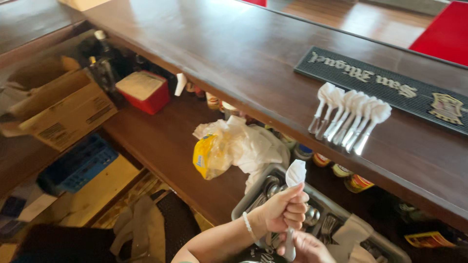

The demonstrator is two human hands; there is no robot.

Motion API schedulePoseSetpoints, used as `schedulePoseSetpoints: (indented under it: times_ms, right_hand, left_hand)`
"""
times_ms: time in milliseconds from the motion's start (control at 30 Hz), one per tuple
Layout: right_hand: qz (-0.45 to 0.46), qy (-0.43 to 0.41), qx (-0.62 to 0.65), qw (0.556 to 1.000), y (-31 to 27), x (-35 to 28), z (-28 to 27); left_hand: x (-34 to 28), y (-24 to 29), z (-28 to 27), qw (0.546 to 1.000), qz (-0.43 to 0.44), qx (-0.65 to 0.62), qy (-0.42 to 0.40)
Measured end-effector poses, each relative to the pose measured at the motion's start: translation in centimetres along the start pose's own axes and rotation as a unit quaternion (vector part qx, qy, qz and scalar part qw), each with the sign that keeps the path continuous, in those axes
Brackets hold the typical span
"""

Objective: The person folds white napkins and wraps individual forks and spoons with them. The wrapped cutlery is placed in a neat row on the bar counter. The person repeats this process for multiple pieces of cutlery from a tray.

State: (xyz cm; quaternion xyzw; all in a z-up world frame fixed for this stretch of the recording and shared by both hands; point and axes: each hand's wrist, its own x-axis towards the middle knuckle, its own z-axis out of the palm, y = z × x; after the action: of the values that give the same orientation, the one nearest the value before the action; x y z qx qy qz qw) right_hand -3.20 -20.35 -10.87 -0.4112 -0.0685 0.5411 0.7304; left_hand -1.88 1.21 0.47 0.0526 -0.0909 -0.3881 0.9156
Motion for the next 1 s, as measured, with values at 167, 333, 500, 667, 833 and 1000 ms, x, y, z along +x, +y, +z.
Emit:
schedulePoseSetpoints:
  times_ms: [167,333,500,667,833,1000]
  right_hand:
    - [-0.126,-0.092,0.071,0.985,2.7,1.0,2.5]
    - [-0.222,0.126,-0.045,0.966,0.1,0.4,3.5]
    - [-0.285,0.353,-0.272,0.849,-1.7,1.3,6.6]
    - [-0.145,0.094,-0.017,0.985,-3.6,-2.8,9.5]
    - [-0.186,-0.082,0.054,0.978,-0.1,-1.8,6.9]
    - [-0.177,0.141,-0.225,0.948,1.7,0.9,1.9]
  left_hand:
    - [1.1,-0.9,3.0,0.998,-0.053,0.024,-0.029]
    - [2.5,0.3,3.5,0.958,0.062,0.244,0.139]
    - [4.8,-0.3,1.4,0.915,0.136,0.297,0.238]
    - [2.7,0.0,3.0,0.989,0.001,0.13,0.074]
    - [2.1,-0.8,3.8,0.991,-0.083,0.11,0.003]
    - [2.7,-1.7,-0.2,0.924,0.036,0.32,0.205]
